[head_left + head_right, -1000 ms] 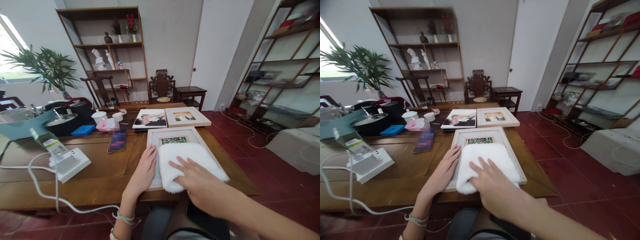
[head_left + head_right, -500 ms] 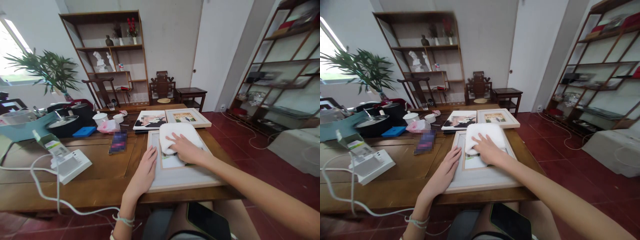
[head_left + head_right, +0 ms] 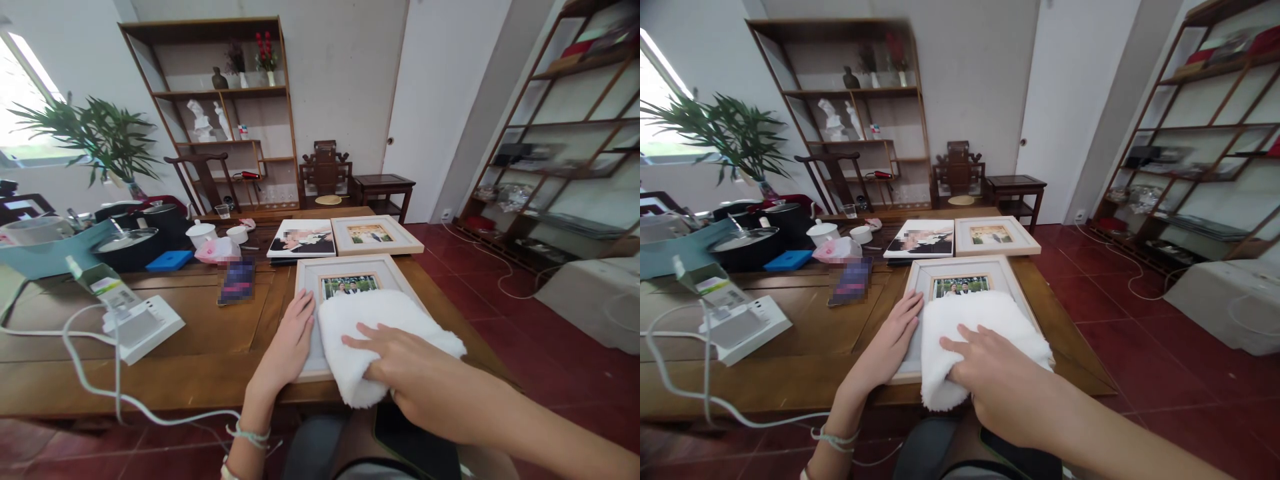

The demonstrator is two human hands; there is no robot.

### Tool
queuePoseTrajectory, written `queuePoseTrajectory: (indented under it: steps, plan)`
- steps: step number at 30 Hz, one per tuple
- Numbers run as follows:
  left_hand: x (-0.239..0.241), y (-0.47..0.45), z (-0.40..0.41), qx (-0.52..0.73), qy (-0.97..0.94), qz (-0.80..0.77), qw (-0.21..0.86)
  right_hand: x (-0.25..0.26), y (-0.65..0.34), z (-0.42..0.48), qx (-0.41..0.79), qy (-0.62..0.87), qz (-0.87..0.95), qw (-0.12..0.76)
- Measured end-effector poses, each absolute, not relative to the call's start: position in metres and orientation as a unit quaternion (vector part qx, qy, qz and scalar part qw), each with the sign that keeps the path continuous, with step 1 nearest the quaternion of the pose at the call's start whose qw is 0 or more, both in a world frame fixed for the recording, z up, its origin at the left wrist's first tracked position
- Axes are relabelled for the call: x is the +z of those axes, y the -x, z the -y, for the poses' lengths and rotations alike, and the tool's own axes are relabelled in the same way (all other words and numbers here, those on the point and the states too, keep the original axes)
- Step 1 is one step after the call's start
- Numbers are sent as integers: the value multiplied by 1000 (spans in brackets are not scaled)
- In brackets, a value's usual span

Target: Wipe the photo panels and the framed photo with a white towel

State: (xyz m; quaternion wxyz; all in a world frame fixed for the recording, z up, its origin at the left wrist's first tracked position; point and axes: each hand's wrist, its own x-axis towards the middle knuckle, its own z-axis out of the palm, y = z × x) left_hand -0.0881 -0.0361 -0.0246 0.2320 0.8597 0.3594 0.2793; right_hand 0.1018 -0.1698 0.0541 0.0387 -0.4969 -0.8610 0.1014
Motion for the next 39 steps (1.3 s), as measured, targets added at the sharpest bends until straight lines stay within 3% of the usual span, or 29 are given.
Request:
queuePoseTrajectory:
  steps: [12, 16, 26, 39]
  plan:
    - [-27, 89, 35, 293, -858, -349, 235, 30, -119, 90, -14, 591, 804, 64]
    - [-24, 88, 37, 300, -846, -367, 245, 34, -101, 74, 1, 560, 828, 39]
    - [-17, 86, 44, 341, -804, -391, 290, 48, -75, 147, 65, 475, 878, 5]
    - [-20, 86, 40, 321, -839, -365, 244, 30, -161, 190, 0, 599, 798, 65]
